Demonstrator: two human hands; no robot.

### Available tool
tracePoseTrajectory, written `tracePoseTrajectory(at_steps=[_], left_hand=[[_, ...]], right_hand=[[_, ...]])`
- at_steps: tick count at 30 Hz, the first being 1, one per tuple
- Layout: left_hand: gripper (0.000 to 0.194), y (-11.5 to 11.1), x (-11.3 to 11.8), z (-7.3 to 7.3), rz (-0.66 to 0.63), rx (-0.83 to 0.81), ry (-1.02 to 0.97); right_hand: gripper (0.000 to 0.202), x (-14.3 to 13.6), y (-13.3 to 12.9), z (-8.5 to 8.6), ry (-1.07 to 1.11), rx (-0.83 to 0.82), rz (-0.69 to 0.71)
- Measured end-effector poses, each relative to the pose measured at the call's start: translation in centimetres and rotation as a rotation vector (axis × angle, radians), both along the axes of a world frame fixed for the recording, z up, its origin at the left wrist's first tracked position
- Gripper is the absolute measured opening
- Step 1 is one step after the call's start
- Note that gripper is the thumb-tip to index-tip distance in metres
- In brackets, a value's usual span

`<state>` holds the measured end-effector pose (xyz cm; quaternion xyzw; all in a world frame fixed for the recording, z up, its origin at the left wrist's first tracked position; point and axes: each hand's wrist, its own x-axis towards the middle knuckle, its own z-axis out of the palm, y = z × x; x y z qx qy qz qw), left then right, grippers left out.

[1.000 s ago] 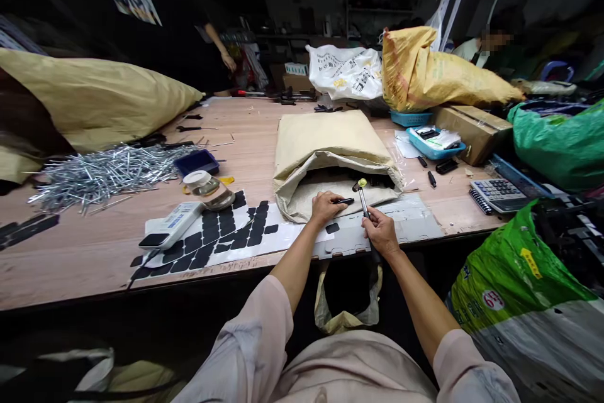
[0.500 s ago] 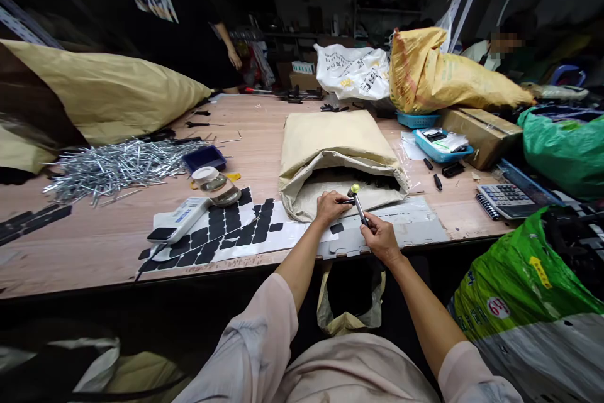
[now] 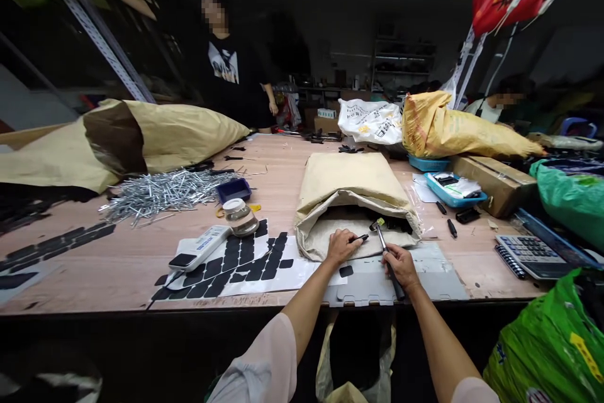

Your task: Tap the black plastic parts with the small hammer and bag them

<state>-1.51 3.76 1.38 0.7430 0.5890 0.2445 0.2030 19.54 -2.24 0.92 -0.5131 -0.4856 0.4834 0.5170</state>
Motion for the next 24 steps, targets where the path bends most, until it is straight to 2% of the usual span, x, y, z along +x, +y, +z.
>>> tracePoseTrajectory(at_steps=[4, 6, 8, 9, 11, 13, 14, 16, 18, 20, 21, 24], left_hand=[[0.033, 0.0, 0.3, 0.9, 0.065, 0.008, 0.049], [0.03, -1.5, 0.2, 1.5, 0.061, 0.067, 0.017], [0.031, -4.8, 0.0, 1.3, -0.002, 0.214, -0.053], [0.032, -7.0, -0.1, 0.8, -0.056, 0.31, -0.084], [0.034, -12.2, -0.4, -1.4, -0.261, 0.436, -0.109], [0.035, -17.0, -0.7, -4.4, -0.557, 0.442, -0.031], [0.034, -18.8, -0.8, -6.0, -0.599, 0.366, 0.034], [0.035, -21.1, -0.9, -8.6, -0.478, 0.1, 0.181], [0.04, -21.7, -0.9, -9.9, -0.354, -0.237, 0.365], [0.037, -21.6, -0.6, -10.0, -0.35, -0.475, 0.502], [0.033, -21.5, -0.5, -9.7, -0.373, -0.516, 0.527], [0.031, -21.3, -0.1, -7.6, -0.439, -0.473, 0.482]], right_hand=[[0.061, 0.5, 0.2, -0.2, 0.087, -0.014, -0.057], [0.061, 0.6, 0.3, -0.1, 0.108, -0.012, -0.087], [0.061, 0.6, 0.3, -0.1, 0.116, -0.008, -0.105], [0.061, 0.6, 0.3, 0.0, 0.116, -0.006, -0.106], [0.06, 0.6, 0.2, 0.0, 0.11, -0.009, -0.09], [0.06, 0.5, 0.1, 0.1, 0.103, -0.01, -0.076], [0.059, 0.4, 0.1, 0.2, 0.099, -0.008, -0.073], [0.057, 0.4, -0.1, 0.5, 0.088, -0.007, -0.075], [0.055, 0.4, -0.2, 0.8, 0.073, -0.01, -0.075], [0.055, 0.4, -0.3, 1.1, 0.057, -0.013, -0.073], [0.056, 0.4, -0.3, 1.1, 0.056, -0.01, -0.074], [0.056, 0.4, -0.3, 1.1, 0.052, -0.011, -0.079]])
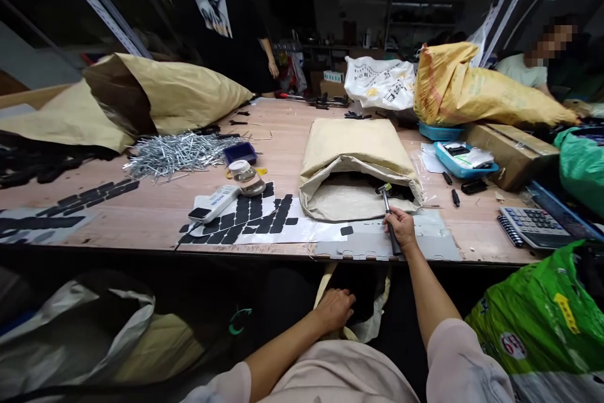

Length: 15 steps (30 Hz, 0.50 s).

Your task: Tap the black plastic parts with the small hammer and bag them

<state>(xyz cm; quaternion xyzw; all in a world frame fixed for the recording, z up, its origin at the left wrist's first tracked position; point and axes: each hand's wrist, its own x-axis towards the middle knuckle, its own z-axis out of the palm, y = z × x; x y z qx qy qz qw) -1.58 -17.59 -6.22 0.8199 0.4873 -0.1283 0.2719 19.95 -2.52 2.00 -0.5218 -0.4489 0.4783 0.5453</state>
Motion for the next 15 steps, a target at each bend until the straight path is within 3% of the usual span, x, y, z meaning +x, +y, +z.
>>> tracePoseTrajectory(at_steps=[3, 6, 8, 10, 13, 15], left_hand=[[0.032, 0.8, 0.3, 3.6, -0.162, -0.14, -0.204], [0.034, 4.5, 0.4, 7.9, -0.225, -0.278, -0.599], [0.036, 8.8, 0.5, 10.3, -0.096, -0.227, -0.802], [0.039, 13.9, 0.5, 11.7, 0.15, -0.065, -0.835], [0.03, 21.3, -0.1, 12.2, 0.55, 0.34, -0.638], [0.033, 25.0, -0.7, 11.8, 0.688, 0.477, -0.449]], right_hand=[[0.054, 0.0, 0.0, -0.1, -0.005, 0.008, -0.003], [0.054, 0.0, 0.0, -0.2, -0.009, 0.027, 0.005], [0.054, 0.0, 0.0, -0.3, -0.008, 0.027, 0.006], [0.055, 0.1, 0.0, -0.4, 0.001, 0.021, -0.001], [0.056, 0.1, 0.1, -0.6, 0.015, 0.017, 0.0], [0.054, 0.0, 0.2, -0.6, 0.028, 0.022, 0.002]])
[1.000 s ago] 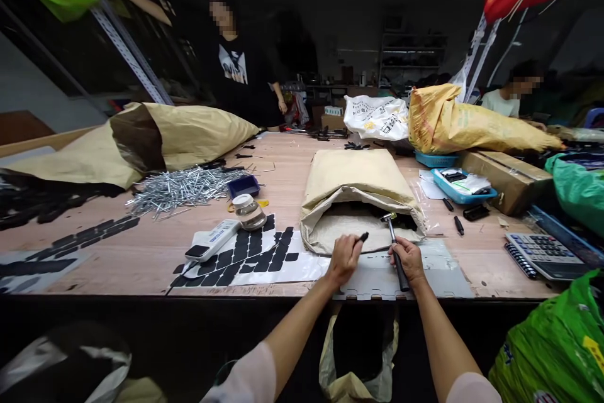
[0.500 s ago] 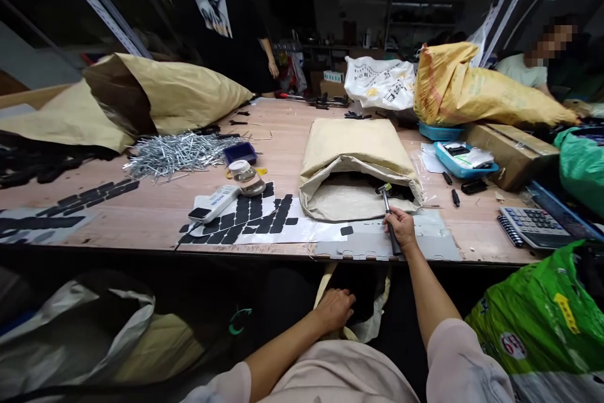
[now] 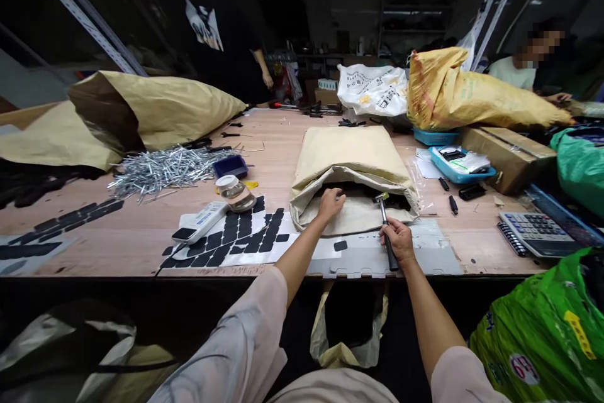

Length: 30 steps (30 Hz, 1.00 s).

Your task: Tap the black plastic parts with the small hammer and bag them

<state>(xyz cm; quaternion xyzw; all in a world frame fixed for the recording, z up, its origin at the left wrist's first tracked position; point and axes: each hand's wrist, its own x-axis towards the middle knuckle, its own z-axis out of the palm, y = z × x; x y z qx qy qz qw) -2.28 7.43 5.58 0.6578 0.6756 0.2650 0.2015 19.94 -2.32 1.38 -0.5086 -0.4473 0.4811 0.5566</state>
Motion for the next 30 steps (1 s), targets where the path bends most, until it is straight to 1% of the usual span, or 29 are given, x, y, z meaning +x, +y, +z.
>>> tracePoseTrajectory(at_steps=[2, 5, 8, 13, 16, 18, 22, 27, 30], left_hand=[[0.037, 2.6, -0.6, -0.5, 0.073, -0.023, 0.137], [0.04, 4.9, -1.1, -1.4, 0.084, -0.045, 0.293], [0.038, 6.0, -1.3, -2.2, 0.075, -0.014, 0.397], [0.038, 6.7, -1.2, -2.8, 0.079, 0.033, 0.428], [0.036, 6.4, -1.2, -2.8, 0.081, 0.029, 0.435], [0.035, 5.8, -1.1, -2.7, 0.078, 0.011, 0.428], [0.032, 4.0, -1.4, -2.4, 0.078, 0.027, 0.421], [0.026, 1.7, -2.0, -1.5, 0.014, 0.056, 0.458], [0.024, -0.2, -2.0, -1.3, -0.007, 0.091, 0.386]], right_hand=[[0.052, -0.1, 0.1, 0.0, 0.02, 0.002, -0.005], [0.051, -0.3, 0.3, 0.2, 0.046, -0.014, 0.006], [0.05, -0.4, 0.4, 0.2, 0.047, -0.026, 0.025], [0.052, -0.5, 0.3, 0.2, 0.057, -0.037, 0.022], [0.051, -0.4, 0.3, 0.2, 0.061, -0.033, 0.019], [0.051, -0.4, 0.3, 0.2, 0.067, -0.022, 0.014], [0.05, -0.5, 0.2, 0.3, 0.076, -0.022, 0.014], [0.051, -0.4, 0.2, 0.3, 0.062, -0.034, -0.004], [0.051, -0.3, 0.3, -0.1, 0.06, -0.019, 0.005]])
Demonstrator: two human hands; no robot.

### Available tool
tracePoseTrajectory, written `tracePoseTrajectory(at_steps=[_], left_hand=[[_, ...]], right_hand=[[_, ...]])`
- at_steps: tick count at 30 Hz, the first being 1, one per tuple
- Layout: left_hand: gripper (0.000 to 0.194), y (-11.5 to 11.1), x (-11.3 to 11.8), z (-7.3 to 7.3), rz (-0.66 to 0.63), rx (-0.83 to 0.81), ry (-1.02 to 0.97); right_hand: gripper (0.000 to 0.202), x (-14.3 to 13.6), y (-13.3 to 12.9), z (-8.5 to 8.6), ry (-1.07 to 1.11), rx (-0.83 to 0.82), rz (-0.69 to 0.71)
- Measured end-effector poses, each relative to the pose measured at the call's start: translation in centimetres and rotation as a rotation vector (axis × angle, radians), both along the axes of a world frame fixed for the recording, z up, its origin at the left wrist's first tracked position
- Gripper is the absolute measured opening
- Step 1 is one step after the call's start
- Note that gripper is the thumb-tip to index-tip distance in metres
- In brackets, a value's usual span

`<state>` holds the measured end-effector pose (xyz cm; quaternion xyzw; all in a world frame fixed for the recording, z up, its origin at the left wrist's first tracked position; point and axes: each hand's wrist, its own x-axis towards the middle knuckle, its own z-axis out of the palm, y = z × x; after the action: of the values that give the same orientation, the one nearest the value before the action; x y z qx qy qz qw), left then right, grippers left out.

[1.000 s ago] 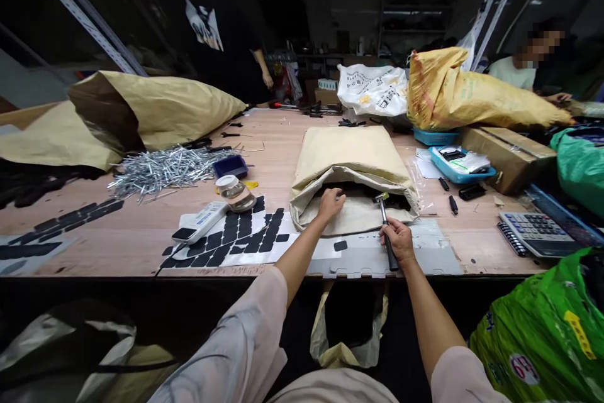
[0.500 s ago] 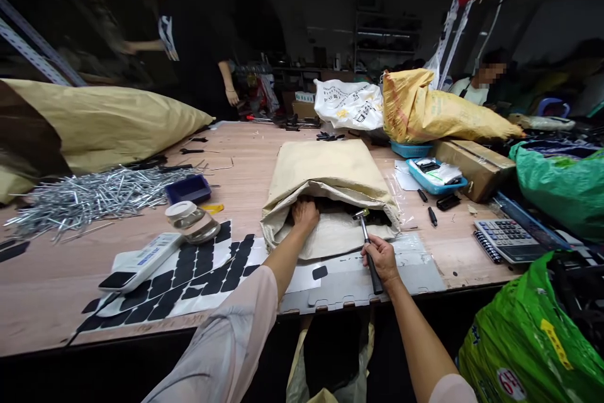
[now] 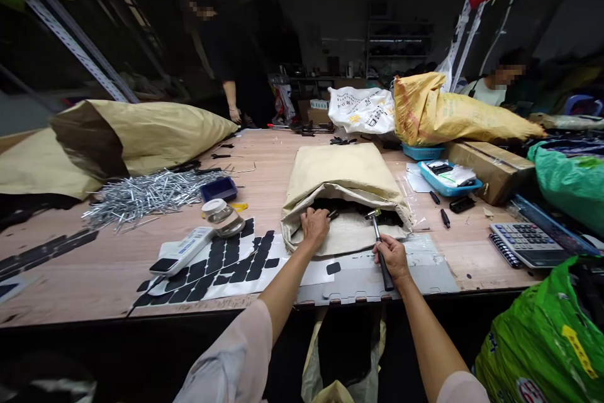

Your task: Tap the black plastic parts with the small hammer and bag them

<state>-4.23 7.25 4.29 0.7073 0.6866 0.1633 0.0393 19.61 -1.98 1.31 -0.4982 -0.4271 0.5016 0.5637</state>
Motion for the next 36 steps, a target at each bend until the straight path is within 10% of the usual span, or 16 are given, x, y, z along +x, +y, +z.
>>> tracePoseTrajectory(at_steps=[7, 36], left_hand=[[0.025, -4.9, 2.8, -1.7, -0.34, -0.111, -0.188], [0.025, -4.5, 4.4, -2.8, -0.174, -0.133, -0.391]], right_hand=[[0.049, 0.2, -0.2, 0.4, -0.055, 0.024, -0.008], [0.053, -1.2, -6.3, 1.1, -0.366, 0.06, 0.057]])
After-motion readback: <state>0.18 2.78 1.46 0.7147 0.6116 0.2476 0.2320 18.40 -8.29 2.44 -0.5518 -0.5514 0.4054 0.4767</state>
